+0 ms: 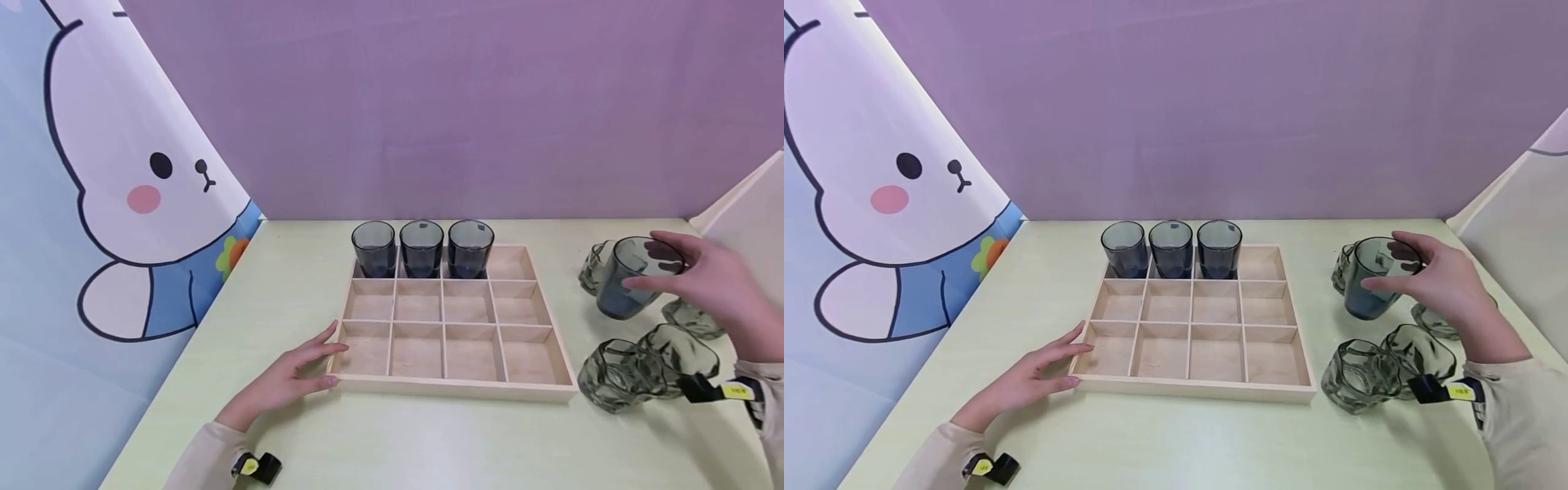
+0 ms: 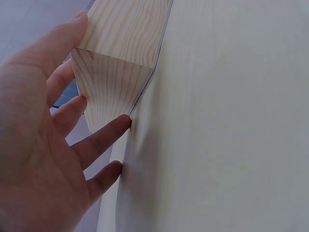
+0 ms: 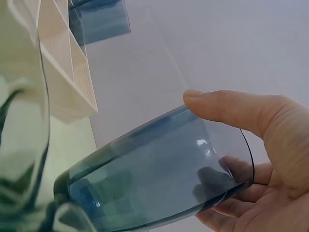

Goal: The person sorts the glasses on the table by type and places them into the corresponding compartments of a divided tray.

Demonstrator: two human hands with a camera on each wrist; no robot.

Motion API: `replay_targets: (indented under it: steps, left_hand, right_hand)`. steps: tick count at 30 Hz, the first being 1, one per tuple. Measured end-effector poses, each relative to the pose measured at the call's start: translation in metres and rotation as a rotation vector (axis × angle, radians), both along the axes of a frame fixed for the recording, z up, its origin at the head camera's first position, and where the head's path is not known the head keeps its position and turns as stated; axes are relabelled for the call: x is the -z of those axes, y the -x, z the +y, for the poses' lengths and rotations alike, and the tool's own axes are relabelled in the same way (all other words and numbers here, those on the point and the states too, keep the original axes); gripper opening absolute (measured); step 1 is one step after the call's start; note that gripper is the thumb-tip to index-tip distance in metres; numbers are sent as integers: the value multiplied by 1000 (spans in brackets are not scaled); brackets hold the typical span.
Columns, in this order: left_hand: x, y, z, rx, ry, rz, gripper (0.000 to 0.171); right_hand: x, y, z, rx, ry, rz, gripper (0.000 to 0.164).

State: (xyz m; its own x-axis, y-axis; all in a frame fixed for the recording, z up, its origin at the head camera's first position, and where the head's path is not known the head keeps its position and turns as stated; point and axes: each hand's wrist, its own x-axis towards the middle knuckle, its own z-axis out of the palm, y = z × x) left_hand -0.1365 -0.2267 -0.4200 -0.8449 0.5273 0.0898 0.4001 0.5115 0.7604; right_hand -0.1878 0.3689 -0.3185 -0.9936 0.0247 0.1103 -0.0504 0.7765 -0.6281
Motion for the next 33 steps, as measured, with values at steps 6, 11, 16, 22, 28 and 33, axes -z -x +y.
replay_targets:
  steps: [6, 11, 16, 22, 28, 33]
  left_hand:
    - [0, 0, 0, -7, 2, -3, 47]
    - [0, 0, 1, 1, 5, -5, 47]
    - [0, 0, 0, 2, 2, 2, 47]
    - [0, 1, -1, -6, 2, -5, 49]
    - [2, 2, -1, -8, -1, -28, 50]
    - [3, 2, -2, -9, 2, -34, 50]
  right_hand:
    - [-2, 6, -15, 9, -16, 24, 99]
    - [-5, 10, -28, -5, 30, 31, 97]
    - [-13, 13, -41, -22, 34, 34, 96]
    - [-17, 17, -58, -26, 97, 60, 93]
    - [-18, 23, -74, -24, 217, 112, 90]
    - [-17, 33, -87, -21, 340, 141, 87]
